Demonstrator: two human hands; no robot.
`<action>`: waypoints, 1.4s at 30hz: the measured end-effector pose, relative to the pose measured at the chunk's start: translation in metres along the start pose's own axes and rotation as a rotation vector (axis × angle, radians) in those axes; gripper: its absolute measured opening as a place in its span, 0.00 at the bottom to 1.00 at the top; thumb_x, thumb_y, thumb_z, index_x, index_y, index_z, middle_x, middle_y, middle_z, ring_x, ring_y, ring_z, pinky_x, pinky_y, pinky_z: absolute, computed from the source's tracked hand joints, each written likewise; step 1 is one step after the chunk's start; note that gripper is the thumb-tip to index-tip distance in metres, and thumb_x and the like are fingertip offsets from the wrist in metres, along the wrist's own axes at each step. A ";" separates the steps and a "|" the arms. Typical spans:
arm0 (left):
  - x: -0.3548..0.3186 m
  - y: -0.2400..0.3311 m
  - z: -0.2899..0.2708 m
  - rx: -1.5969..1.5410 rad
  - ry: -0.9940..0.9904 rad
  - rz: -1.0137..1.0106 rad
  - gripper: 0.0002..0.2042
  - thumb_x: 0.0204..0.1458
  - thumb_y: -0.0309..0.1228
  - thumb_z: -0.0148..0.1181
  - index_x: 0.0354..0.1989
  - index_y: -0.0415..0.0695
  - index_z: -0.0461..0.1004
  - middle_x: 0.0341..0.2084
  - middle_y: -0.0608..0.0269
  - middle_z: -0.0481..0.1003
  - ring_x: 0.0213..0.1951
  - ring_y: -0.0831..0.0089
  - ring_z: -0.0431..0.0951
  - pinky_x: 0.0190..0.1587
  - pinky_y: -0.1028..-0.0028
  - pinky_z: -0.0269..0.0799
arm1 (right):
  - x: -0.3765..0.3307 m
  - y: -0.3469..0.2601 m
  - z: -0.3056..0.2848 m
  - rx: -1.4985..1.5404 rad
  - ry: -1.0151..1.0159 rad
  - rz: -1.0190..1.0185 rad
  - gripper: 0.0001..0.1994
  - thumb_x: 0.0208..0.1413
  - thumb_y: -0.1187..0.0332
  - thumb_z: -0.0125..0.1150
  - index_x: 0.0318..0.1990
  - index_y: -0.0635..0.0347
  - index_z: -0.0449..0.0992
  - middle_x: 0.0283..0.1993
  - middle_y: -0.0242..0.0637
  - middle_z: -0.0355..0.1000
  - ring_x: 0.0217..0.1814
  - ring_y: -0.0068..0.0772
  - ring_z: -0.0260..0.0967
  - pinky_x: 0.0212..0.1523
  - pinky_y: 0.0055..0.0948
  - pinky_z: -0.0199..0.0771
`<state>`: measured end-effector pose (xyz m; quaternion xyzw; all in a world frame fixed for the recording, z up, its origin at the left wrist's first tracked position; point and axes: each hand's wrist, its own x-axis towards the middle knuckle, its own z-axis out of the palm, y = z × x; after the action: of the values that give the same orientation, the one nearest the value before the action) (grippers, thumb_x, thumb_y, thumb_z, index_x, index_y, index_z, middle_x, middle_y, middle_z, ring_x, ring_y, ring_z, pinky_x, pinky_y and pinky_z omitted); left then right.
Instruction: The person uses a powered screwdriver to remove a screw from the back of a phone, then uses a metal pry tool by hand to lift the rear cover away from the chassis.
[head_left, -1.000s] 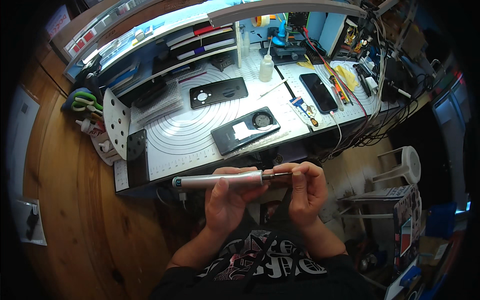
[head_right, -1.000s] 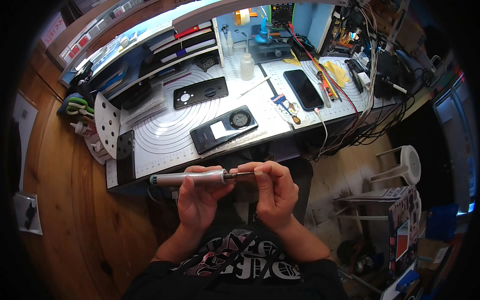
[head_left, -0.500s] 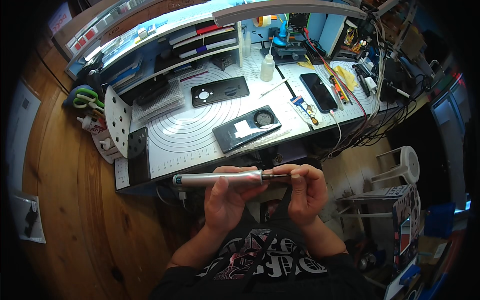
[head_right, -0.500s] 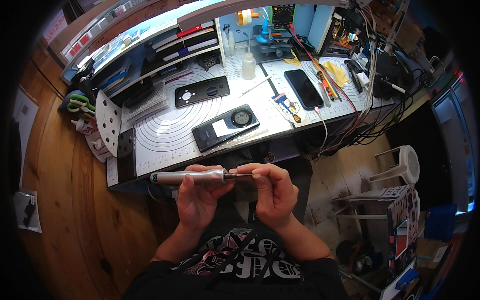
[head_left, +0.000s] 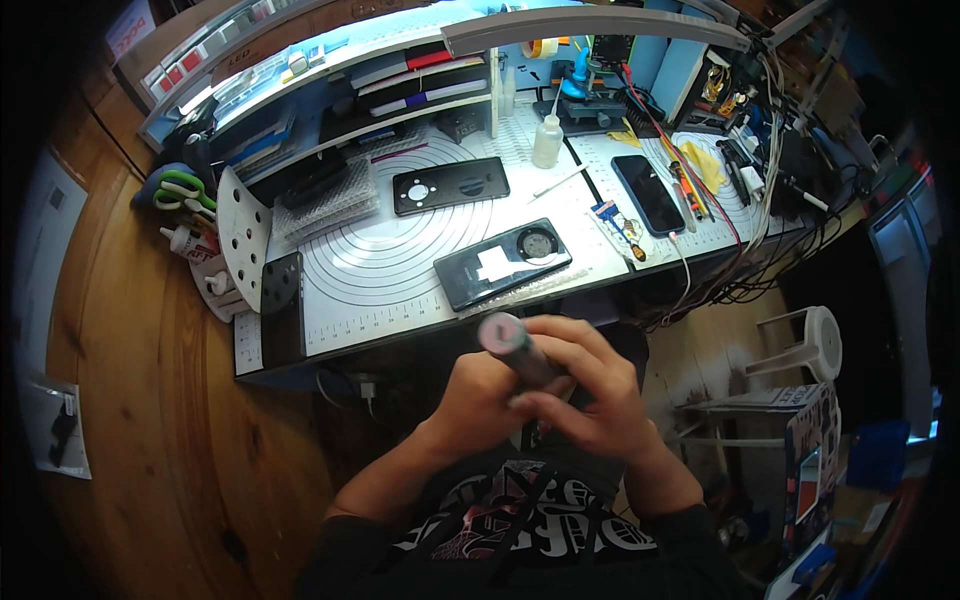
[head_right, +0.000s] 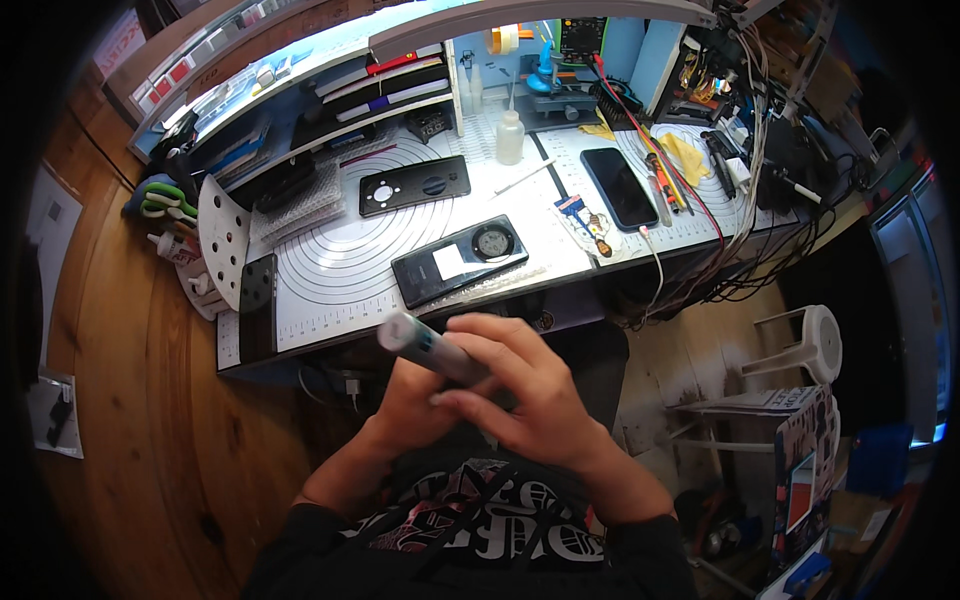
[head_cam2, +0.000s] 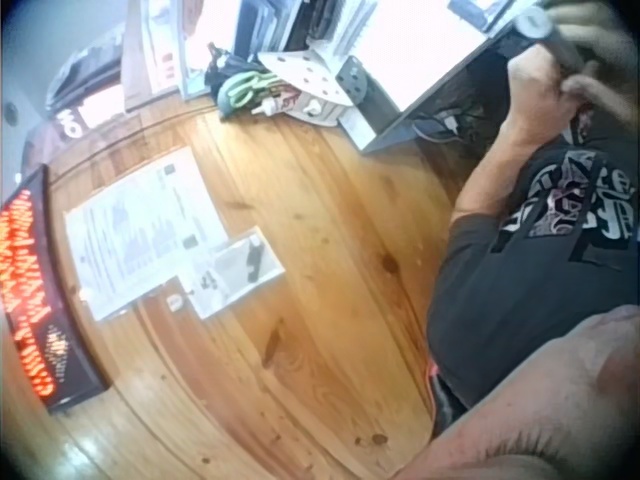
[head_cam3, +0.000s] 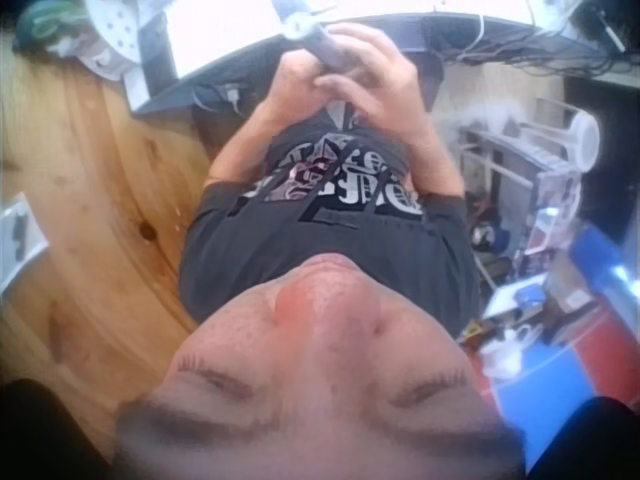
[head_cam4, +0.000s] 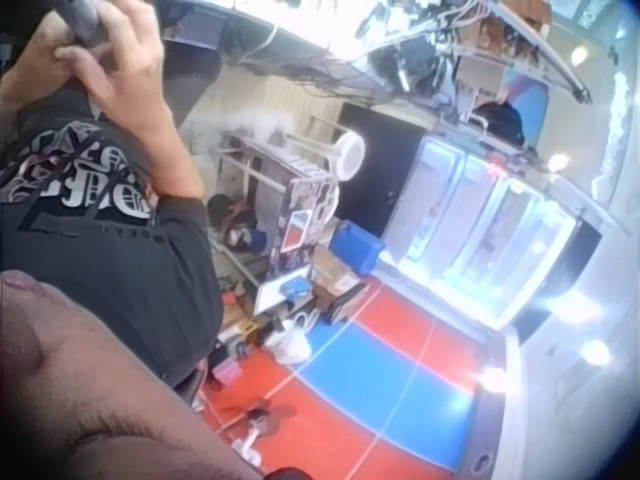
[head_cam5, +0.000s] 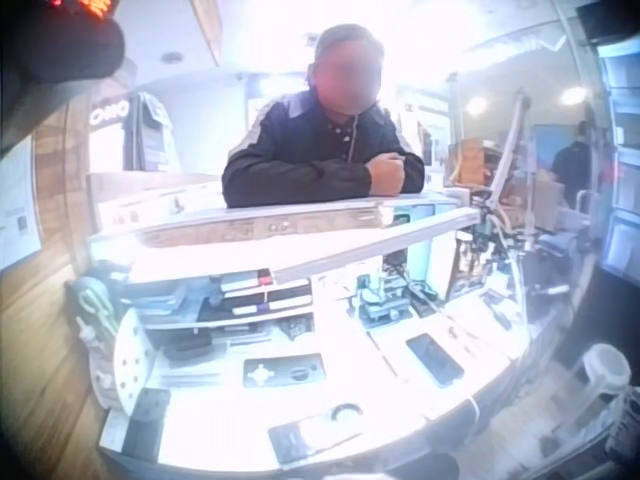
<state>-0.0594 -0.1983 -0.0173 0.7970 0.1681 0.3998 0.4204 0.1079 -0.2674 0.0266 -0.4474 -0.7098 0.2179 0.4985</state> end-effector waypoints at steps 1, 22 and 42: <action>0.000 -0.005 0.004 0.137 -0.031 0.077 0.10 0.51 0.31 0.71 0.38 0.41 0.78 0.28 0.52 0.78 0.30 0.57 0.82 0.33 0.65 0.77 | -0.002 0.006 0.009 0.057 0.059 0.000 0.21 0.51 0.74 0.74 0.53 0.66 0.76 0.53 0.48 0.75 0.54 0.45 0.75 0.55 0.36 0.75; 0.041 -0.073 -0.068 0.516 0.045 -0.136 0.36 0.39 0.33 0.77 0.61 0.39 0.71 0.53 0.51 0.75 0.57 0.53 0.70 0.63 0.60 0.65 | 0.120 0.123 0.001 0.821 0.343 0.003 0.30 0.73 0.47 0.40 0.61 0.70 0.64 0.37 0.35 0.68 0.34 0.22 0.63 0.38 0.24 0.65; 0.043 -0.073 -0.069 0.510 0.052 -0.115 0.34 0.38 0.31 0.78 0.59 0.39 0.73 0.50 0.54 0.77 0.55 0.55 0.71 0.62 0.61 0.66 | 0.125 0.126 -0.004 0.866 0.189 0.000 0.22 0.72 0.55 0.50 0.58 0.68 0.68 0.41 0.39 0.72 0.37 0.24 0.66 0.43 0.26 0.67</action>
<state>-0.0810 -0.0921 -0.0324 0.8557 0.3191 0.3405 0.2235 0.1509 -0.0980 -0.0029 -0.2151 -0.5044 0.4533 0.7027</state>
